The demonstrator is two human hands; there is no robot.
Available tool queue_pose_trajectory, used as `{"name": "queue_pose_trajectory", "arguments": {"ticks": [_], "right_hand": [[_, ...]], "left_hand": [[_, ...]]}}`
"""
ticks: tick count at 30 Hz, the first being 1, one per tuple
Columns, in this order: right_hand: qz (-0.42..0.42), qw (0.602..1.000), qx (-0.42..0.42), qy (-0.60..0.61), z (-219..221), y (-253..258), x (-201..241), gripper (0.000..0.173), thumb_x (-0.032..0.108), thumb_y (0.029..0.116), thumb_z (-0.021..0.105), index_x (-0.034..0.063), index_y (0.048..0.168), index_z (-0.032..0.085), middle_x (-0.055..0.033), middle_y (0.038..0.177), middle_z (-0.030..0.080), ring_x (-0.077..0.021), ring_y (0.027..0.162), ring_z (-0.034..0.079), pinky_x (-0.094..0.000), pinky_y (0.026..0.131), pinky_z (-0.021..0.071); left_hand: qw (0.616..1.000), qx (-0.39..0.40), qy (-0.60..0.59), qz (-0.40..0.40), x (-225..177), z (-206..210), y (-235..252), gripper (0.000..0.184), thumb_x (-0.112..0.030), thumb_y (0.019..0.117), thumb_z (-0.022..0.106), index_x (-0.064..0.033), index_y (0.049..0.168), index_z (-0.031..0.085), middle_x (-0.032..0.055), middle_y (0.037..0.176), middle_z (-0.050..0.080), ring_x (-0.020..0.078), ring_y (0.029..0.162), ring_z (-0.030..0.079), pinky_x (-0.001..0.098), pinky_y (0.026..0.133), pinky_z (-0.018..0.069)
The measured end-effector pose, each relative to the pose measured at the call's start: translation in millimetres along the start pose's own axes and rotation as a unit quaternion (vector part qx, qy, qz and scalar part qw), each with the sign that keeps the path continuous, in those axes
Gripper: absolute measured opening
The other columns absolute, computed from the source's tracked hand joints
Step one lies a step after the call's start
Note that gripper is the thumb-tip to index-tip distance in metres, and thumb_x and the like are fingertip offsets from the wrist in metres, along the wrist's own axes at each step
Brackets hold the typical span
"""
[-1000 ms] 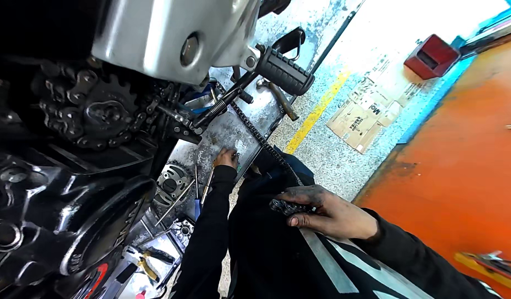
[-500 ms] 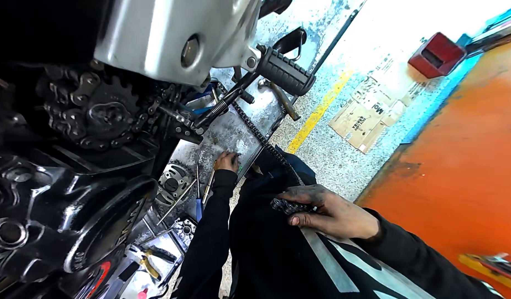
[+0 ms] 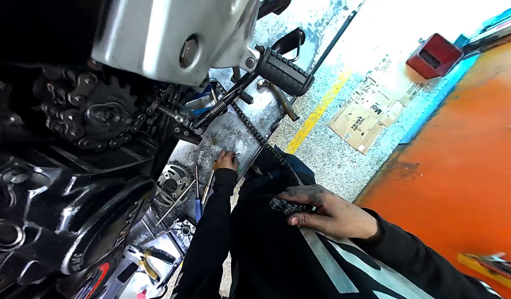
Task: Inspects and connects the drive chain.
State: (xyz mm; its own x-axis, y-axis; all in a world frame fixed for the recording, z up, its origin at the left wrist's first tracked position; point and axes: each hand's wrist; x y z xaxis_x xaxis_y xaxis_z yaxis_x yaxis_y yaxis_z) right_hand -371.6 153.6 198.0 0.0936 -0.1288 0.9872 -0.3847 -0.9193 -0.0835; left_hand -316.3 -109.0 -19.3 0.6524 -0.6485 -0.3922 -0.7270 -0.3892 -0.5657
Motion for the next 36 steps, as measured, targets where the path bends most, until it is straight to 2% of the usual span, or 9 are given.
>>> {"name": "queue_pose_trajectory", "arguments": {"ticks": [3,5,8,10,12,16,22,27,36], "right_hand": [[0.003,1.0,0.0,0.0,0,-1,-1,0.038,0.036,0.1011,0.065,0.0074,0.126,0.07,0.0024,0.113,0.072,-0.001,0.105,0.066,-0.0223,0.094,0.0561],[-0.001,1.0,0.001,0.006,0,-1,-1,0.037,0.035,0.101,0.065,0.007,0.125,0.071,0.002,0.111,0.072,-0.0011,0.104,0.066,-0.0219,0.093,0.0562],[-0.003,1.0,0.005,0.011,-2,0,-1,0.036,0.035,0.1013,0.064,0.0071,0.123,0.072,0.0024,0.108,0.072,-0.0003,0.101,0.065,-0.02,0.091,0.0559],[-0.003,1.0,0.008,0.012,-1,1,-1,0.035,0.035,0.1011,0.065,0.0071,0.122,0.072,0.0023,0.108,0.072,-0.0006,0.102,0.065,-0.0202,0.091,0.0559],[0.002,1.0,0.014,0.009,-1,2,-1,0.037,0.036,0.1007,0.065,0.0083,0.124,0.072,0.0028,0.111,0.072,-0.0008,0.105,0.065,-0.0211,0.094,0.0555],[0.008,1.0,0.024,0.018,3,6,-1,0.028,0.033,0.0994,0.067,0.0104,0.114,0.075,0.0047,0.103,0.072,-0.0011,0.096,0.066,-0.0214,0.085,0.0576],[0.023,0.999,0.043,-0.004,5,7,1,0.024,0.038,0.0997,0.066,0.0152,0.1,0.073,0.007,0.092,0.068,-0.0015,0.086,0.064,-0.0233,0.075,0.0559],[0.008,0.999,0.042,0.009,10,7,2,0.022,0.032,0.1001,0.066,0.0112,0.099,0.072,0.0041,0.092,0.069,-0.0024,0.089,0.064,-0.022,0.079,0.0555],[0.021,0.999,0.045,0.002,13,5,0,0.023,0.033,0.1004,0.065,0.0117,0.1,0.072,0.0037,0.095,0.069,-0.0018,0.089,0.065,-0.0218,0.079,0.0558]], "left_hand": [[1.0,-0.013,-0.022,-0.013,-1,-7,-4,0.04,-0.02,0.0944,0.069,-0.0109,0.133,0.068,0.0171,0.139,0.061,0.0371,0.121,0.063,0.0589,0.101,0.0511],[0.993,-0.066,-0.095,0.004,-2,-20,-19,0.041,-0.016,0.0911,0.073,-0.0069,0.131,0.068,0.0202,0.131,0.064,0.0356,0.114,0.066,0.0553,0.099,0.0529],[0.949,-0.132,-0.252,0.135,-12,-59,-63,0.035,-0.012,0.0876,0.076,-0.0014,0.12,0.071,0.0164,0.111,0.067,0.0185,0.079,0.064,0.0348,0.071,0.0561],[0.889,-0.078,-0.356,0.277,-25,-96,-103,0.029,-0.019,0.0883,0.075,0.0002,0.11,0.072,0.0104,0.109,0.068,0.0105,0.082,0.065,0.0274,0.071,0.0575],[0.848,0.026,-0.38,0.37,-46,-135,-140,0.031,-0.033,0.0914,0.074,-0.0062,0.106,0.073,0.0041,0.111,0.067,0.0099,0.093,0.065,0.0267,0.077,0.0584],[0.821,0.156,-0.295,0.463,-81,-164,-157,0.028,-0.024,0.0896,0.077,-0.0022,0.108,0.073,0.0061,0.107,0.066,0.0111,0.094,0.066,0.029,0.082,0.0616],[0.856,0.224,-0.067,0.461,-112,-182,-150,0.02,-0.032,0.0851,0.074,-0.0168,0.098,0.07,-0.0047,0.093,0.062,0.007,0.085,0.062,0.0301,0.071,0.0563],[0.867,0.261,0.073,0.417,-131,-192,-155,0.022,-0.04,0.0848,0.074,-0.0208,0.094,0.069,-0.0065,0.088,0.065,0.0082,0.079,0.064,0.037,0.068,0.0556],[0.897,0.244,0.15,0.336,-146,-192,-172,0.026,-0.044,0.0842,0.075,-0.0198,0.091,0.068,-0.0045,0.082,0.066,0.013,0.076,0.065,0.042,0.064,0.0531]]}}
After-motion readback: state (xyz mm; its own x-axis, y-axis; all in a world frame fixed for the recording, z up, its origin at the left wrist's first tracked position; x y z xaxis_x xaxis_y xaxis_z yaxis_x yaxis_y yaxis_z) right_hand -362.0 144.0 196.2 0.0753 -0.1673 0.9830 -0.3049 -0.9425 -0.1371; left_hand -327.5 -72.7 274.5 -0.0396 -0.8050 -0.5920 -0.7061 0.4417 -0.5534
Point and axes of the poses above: each hand's wrist, its own y-axis towards the middle knuckle, its own z-axis out of the palm, x = y × z
